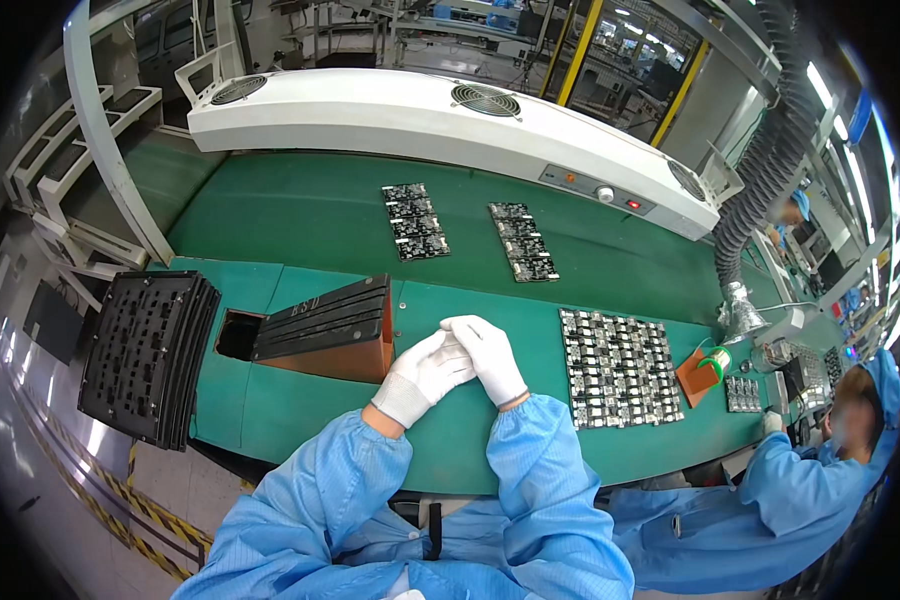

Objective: Inspecting printed circuit boards and organizing them on an assembly line.

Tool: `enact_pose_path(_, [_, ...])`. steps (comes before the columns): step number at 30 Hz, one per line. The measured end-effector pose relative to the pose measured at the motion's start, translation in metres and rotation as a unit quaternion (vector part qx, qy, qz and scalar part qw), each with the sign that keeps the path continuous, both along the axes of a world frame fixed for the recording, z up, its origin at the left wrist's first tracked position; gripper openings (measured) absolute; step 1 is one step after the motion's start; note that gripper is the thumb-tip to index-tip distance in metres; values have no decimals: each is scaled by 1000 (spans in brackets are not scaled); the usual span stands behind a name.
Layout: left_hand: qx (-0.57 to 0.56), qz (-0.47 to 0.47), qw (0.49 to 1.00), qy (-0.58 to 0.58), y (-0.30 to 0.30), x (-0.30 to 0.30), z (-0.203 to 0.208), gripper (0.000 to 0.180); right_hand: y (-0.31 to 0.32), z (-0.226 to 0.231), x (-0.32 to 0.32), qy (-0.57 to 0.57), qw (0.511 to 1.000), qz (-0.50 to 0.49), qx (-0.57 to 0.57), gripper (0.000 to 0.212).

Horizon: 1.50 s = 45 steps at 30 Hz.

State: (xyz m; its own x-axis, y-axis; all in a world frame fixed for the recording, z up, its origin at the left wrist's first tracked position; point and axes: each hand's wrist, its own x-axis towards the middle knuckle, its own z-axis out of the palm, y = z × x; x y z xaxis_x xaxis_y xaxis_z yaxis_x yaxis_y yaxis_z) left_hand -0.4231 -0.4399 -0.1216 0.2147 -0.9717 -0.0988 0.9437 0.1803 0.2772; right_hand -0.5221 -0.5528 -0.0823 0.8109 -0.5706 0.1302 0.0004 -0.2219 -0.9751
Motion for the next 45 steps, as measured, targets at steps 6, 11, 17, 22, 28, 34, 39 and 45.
enact_pose_path(6, [1,-2,1000,-2,-3,2,-12,43,1,1,-2,27,999,-3,-43,30])
enact_pose_path(11, [-14,-7,1000,-14,-5,2,-18,38,4,-1,-1,36,997,-17,-60,27])
enact_pose_path(17, [-38,-15,999,-2,1,3,-14,38,7,-1,-3,25,995,-7,-94,25])
enact_pose_path(22, [-29,-13,999,-32,3,3,-8,41,8,-2,-3,52,997,-13,-59,27])
enact_pose_path(28, [-18,-6,999,-36,4,3,-5,40,8,-6,-2,42,997,-10,-70,29])
enact_pose_path(34, [-6,2,999,-37,4,2,-5,40,7,-9,-4,43,996,-4,-80,30])
enact_pose_path(39, [0,1,999,-35,4,3,-5,39,8,-6,-5,48,996,0,-79,31])
enact_pose_path(45, [4,-2,1000,-30,4,3,-5,39,7,-4,-4,36,998,1,-60,30])
